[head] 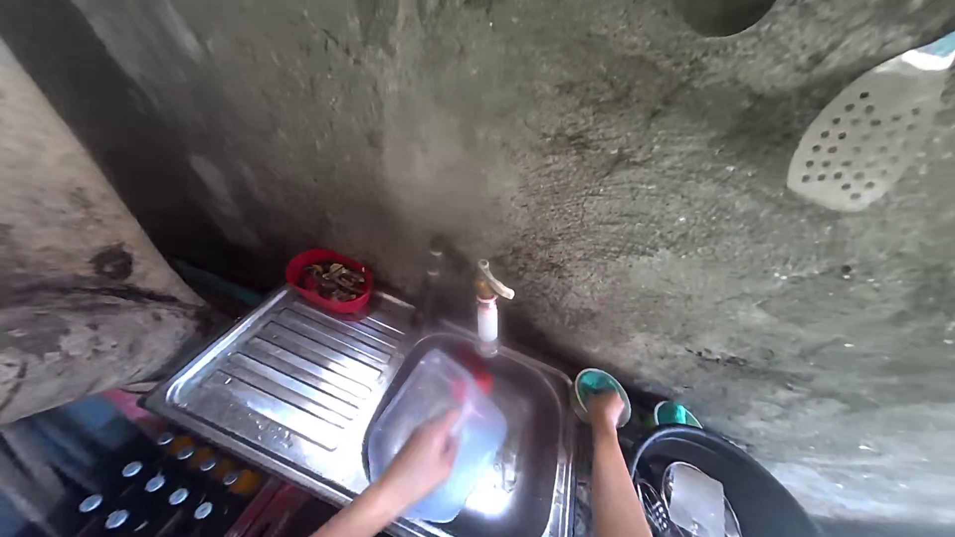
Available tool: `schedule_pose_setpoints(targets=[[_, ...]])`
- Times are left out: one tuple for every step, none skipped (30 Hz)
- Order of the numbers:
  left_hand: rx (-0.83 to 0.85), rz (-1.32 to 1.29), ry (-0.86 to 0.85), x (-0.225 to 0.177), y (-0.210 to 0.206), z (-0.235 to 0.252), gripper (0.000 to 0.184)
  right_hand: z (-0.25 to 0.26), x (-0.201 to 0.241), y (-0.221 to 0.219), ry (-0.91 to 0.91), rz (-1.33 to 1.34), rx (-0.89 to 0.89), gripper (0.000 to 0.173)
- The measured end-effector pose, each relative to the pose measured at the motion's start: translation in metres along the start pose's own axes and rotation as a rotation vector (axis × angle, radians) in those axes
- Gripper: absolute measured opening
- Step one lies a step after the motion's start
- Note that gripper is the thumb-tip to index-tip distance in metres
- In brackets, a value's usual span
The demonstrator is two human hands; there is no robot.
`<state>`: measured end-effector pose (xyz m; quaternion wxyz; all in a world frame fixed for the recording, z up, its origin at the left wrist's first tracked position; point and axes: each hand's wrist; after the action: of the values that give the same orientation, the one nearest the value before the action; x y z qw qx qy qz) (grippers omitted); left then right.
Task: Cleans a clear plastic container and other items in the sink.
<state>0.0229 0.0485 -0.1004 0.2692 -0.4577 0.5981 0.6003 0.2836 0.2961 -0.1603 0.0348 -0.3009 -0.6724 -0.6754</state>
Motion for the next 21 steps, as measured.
schedule_pose_setpoints(targets=[[0.047, 0.086, -0.026, -0.007, -0.006, -0.003, 0.039, 0.005, -0.002, -0.004, -0.005, 0.044, -0.014, 0.044], [0.103, 0.176, -0.043, -0.013, -0.013, -0.007, 0.038, 0.009, -0.002, -0.006, -0.002, 0.06, -0.016, 0.044], [0.169, 0.269, -0.057, -0.017, -0.018, -0.012, 0.037, 0.014, -0.004, -0.008, 0.002, 0.038, 0.007, 0.046], [0.219, 0.354, -0.089, -0.017, -0.024, -0.017, 0.037, 0.018, -0.005, -0.008, 0.008, -0.007, 0.037, 0.047], [0.235, 0.414, -0.153, -0.014, -0.03, -0.024, 0.034, 0.023, -0.006, -0.007, 0.015, -0.051, 0.064, 0.047], [0.229, 0.443, -0.237, -0.009, -0.034, -0.03, 0.031, 0.026, -0.004, -0.003, 0.017, -0.075, 0.078, 0.048], [0.209, 0.456, -0.331, -0.002, -0.037, -0.036, 0.029, 0.024, -0.001, 0.002, 0.011, -0.08, 0.069, 0.048], [0.173, 0.457, -0.438, 0.007, -0.039, -0.041, 0.029, 0.018, 0.003, 0.01, 0.002, -0.073, 0.045, 0.048], [0.112, 0.452, -0.549, 0.018, -0.041, -0.044, 0.028, 0.007, 0.007, 0.019, -0.001, -0.053, 0.017, 0.05], [0.029, 0.444, -0.654, 0.029, -0.044, -0.045, 0.026, -0.009, 0.011, 0.028, 0.019, -0.028, -0.014, 0.051], [-0.083, 0.451, -0.759, 0.041, -0.049, -0.044, 0.022, -0.031, 0.015, 0.035, 0.066, 0.012, -0.035, 0.051], [-0.205, 0.468, -0.851, 0.051, -0.053, -0.042, 0.016, -0.053, 0.017, 0.038, 0.152, 0.048, -0.034, 0.051], [-0.325, 0.499, -0.928, 0.058, -0.057, -0.038, 0.015, -0.072, 0.018, 0.033, 0.274, 0.065, -0.004, 0.05], [-0.423, 0.532, -0.992, 0.063, -0.059, -0.035, 0.021, -0.087, 0.02, 0.024, 0.398, 0.061, 0.069, 0.049], [-0.492, 0.556, -1.049, 0.066, -0.059, -0.032, 0.028, -0.097, 0.022, 0.012, 0.513, 0.035, 0.186, 0.049], [-0.541, 0.558, -1.103, 0.069, -0.058, -0.03, 0.035, -0.103, 0.026, 0.0, 0.599, 0.015, 0.329, 0.05], [-0.572, 0.538, -1.153, 0.071, -0.056, -0.029, 0.04, -0.105, 0.029, -0.014, 0.646, 0.003, 0.468, 0.05], [-0.59, 0.511, -1.192, 0.073, -0.054, -0.029, 0.045, -0.105, 0.03, -0.027, 0.671, -0.013, 0.579, 0.049], [-0.604, 0.488, -1.218, 0.075, -0.052, -0.031, 0.048, -0.107, 0.031, -0.037, 0.687, -0.046, 0.659, 0.048], [-0.614, 0.476, -1.23, 0.076, -0.05, -0.033, 0.049, -0.109, 0.03, -0.046, 0.691, -0.066, 0.709, 0.046], [-0.623, 0.476, -1.233, 0.077, -0.048, -0.035, 0.05, -0.114, 0.028, -0.05, 0.676, -0.09, 0.747, 0.045]])
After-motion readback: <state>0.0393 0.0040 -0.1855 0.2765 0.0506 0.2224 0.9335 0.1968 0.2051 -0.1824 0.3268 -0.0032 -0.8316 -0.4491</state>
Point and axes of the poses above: each hand's wrist, its own z-axis towards the middle knuckle, its own y-axis out of the back of the hand, x = y × z, and after that the axes turned 10 degrees about -x, right-handed
